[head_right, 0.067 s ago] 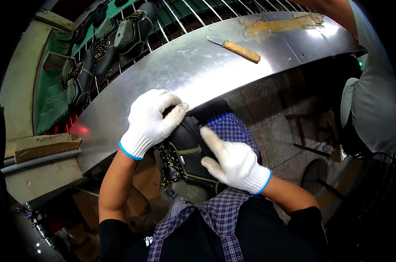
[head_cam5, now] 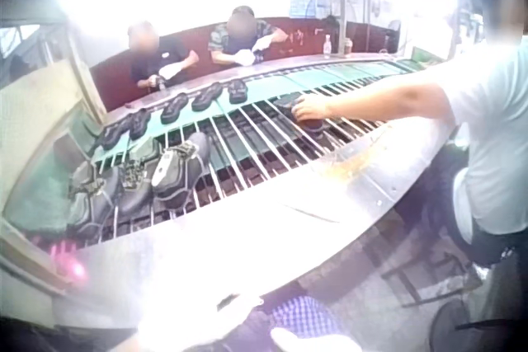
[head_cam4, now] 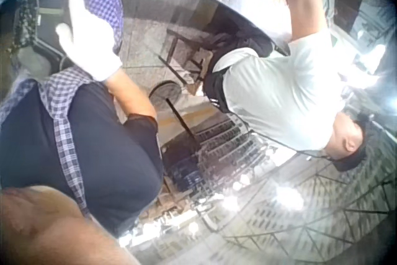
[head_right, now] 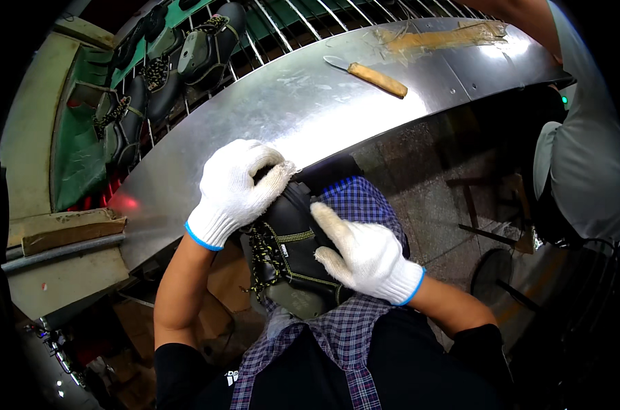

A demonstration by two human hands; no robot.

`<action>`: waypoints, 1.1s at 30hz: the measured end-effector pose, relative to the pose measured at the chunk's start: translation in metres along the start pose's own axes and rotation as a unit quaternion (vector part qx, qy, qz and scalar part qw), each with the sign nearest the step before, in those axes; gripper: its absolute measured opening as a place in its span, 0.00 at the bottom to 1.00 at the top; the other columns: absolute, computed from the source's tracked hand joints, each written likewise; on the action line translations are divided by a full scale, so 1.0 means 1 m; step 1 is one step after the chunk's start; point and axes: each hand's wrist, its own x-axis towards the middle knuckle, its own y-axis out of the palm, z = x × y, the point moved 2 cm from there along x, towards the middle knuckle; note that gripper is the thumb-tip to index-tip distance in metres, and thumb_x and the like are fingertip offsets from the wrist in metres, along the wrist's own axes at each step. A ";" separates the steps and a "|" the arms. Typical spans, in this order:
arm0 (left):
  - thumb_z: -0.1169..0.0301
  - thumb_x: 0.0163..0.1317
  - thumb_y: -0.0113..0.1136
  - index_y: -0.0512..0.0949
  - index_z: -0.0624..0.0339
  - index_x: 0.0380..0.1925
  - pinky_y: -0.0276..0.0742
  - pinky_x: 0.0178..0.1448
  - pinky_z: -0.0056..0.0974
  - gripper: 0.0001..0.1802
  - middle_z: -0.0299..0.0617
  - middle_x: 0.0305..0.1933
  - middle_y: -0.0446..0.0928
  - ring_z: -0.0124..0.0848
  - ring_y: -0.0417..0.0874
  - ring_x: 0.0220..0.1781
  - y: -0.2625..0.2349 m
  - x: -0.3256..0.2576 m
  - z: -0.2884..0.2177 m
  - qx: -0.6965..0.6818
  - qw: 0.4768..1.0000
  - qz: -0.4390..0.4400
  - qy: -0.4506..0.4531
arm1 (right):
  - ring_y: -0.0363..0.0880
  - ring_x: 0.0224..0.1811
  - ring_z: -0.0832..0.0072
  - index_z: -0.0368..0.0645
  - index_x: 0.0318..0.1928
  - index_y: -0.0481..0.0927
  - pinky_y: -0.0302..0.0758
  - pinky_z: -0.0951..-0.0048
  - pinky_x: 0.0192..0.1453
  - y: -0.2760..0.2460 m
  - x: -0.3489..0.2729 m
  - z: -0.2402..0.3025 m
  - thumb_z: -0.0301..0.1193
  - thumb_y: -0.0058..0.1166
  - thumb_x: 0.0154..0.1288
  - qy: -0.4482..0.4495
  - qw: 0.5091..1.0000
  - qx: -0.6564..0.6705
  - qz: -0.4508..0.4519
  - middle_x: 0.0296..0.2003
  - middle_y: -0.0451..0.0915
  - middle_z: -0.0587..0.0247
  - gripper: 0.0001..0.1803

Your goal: The person cleans the edges and soles of black boots using a small brush, working on one shoe at a time before placing it back on the conveyor belt and picking up another.

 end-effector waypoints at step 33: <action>0.72 0.76 0.60 0.73 0.65 0.71 0.78 0.75 0.43 0.25 0.48 0.64 0.80 0.39 0.81 0.66 0.007 -0.054 0.024 -0.720 0.606 -0.269 -0.206 | 0.68 0.82 0.48 0.37 0.86 0.54 0.69 0.56 0.84 -0.006 0.154 0.040 0.46 0.80 0.62 0.037 0.972 0.129 0.192 0.81 0.65 0.37 0.63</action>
